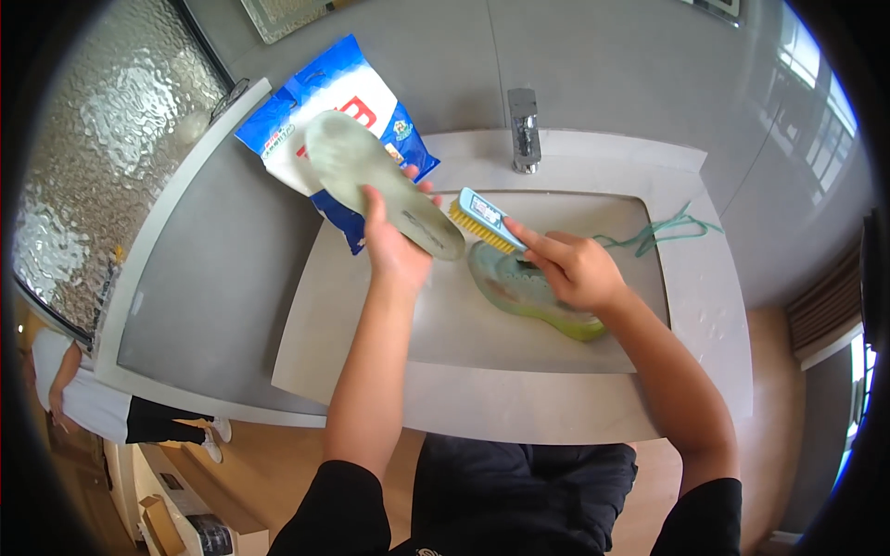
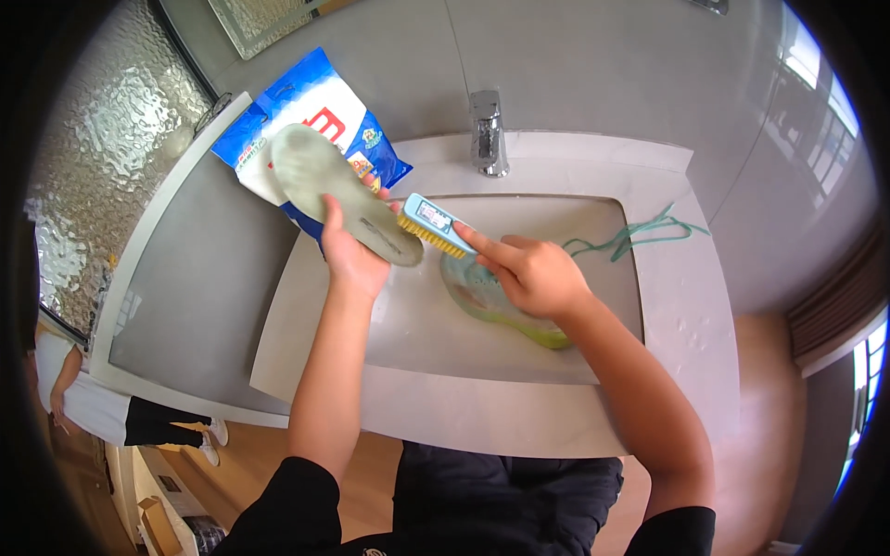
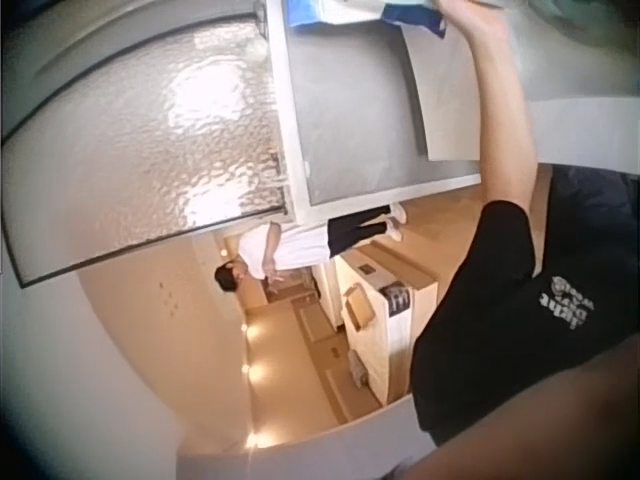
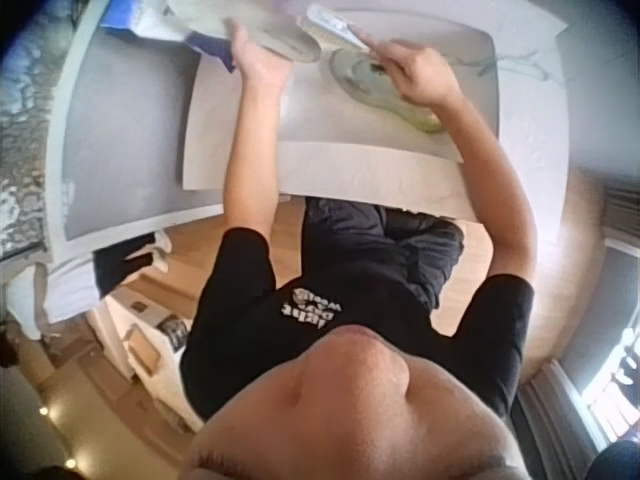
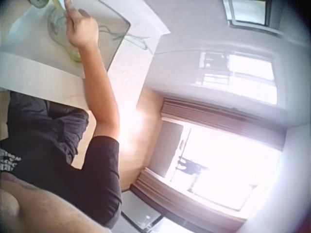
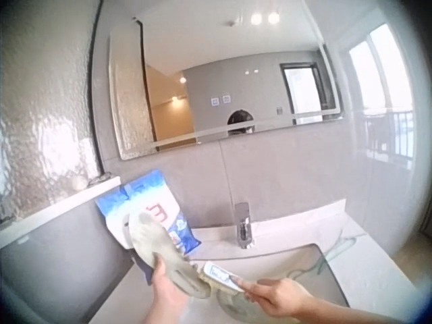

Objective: The person scrubs a light green sneaker and its insole with a brush over a bathroom sink. They remove the insole, scrub both sides of it, and then scrub the shoe's interior and exterior surfaces. The person rinses the insole under running water and continues scrubbing throughout the clip.

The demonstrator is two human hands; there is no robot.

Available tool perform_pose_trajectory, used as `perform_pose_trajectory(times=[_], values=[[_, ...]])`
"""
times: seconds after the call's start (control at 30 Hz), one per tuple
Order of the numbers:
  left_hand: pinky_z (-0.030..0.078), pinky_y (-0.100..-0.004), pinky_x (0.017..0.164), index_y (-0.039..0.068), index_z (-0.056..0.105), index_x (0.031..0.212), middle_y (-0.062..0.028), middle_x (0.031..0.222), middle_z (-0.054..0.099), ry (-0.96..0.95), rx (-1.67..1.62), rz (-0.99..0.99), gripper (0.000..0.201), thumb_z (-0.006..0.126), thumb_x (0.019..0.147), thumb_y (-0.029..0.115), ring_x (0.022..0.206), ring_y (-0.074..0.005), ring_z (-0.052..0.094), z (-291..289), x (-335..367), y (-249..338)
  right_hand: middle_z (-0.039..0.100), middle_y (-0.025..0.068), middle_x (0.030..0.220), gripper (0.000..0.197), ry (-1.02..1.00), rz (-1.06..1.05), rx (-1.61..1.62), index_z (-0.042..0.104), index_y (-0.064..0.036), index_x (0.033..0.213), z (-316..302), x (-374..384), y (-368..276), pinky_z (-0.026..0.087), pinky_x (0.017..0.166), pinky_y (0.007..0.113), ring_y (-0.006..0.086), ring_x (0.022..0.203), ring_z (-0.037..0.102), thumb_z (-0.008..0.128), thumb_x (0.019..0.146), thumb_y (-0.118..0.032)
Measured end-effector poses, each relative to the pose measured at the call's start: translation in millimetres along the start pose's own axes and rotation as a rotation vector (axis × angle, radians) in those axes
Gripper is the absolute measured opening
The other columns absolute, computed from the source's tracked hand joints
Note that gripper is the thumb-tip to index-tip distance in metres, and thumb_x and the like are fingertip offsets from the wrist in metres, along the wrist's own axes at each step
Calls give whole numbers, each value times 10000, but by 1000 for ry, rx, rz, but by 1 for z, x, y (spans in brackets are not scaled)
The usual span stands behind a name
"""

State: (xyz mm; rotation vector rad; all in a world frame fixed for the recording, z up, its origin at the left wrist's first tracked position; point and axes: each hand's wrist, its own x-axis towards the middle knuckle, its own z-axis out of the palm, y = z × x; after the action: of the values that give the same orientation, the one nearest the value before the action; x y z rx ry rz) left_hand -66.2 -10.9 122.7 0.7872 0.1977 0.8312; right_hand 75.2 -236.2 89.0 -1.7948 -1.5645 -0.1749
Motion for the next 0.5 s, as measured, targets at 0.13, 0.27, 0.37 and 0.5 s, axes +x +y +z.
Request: perform_pose_trajectory(times=[0.13,0.27,0.37,0.5], values=[[437,-414,1162,88,478,1450,-49,1418,590,-19,-99,-160,584,303,1138,550,1346,-217,532,19,-16,-25,629,99,742,556,-67,-114,-27,574,-336,1525,11,2,-11,533,610,454,345,682,645,654,998,-179],[324,-437,1266,99,372,1579,-26,1597,462,-161,-191,-259,624,215,1147,522,1549,-238,367,54,-51,-35,658,81,758,476,118,-33,27,625,-326,1472,10,9,-10,532,597,453,331,657,652,643,1013,-204],[301,-433,1270,163,377,1591,9,1642,428,-158,-67,-389,601,254,1143,546,1525,-197,380,51,-56,-59,669,86,774,449,159,29,-88,631,-316,1465,10,19,-10,528,597,456,332,661,655,631,1026,-222],[281,-400,1273,162,372,1611,40,1663,419,-143,-67,-389,631,210,1145,555,1526,-173,372,36,-36,-54,686,96,796,459,39,2,-105,607,-337,1487,15,11,5,531,620,476,350,684,662,620,1037,-252]])
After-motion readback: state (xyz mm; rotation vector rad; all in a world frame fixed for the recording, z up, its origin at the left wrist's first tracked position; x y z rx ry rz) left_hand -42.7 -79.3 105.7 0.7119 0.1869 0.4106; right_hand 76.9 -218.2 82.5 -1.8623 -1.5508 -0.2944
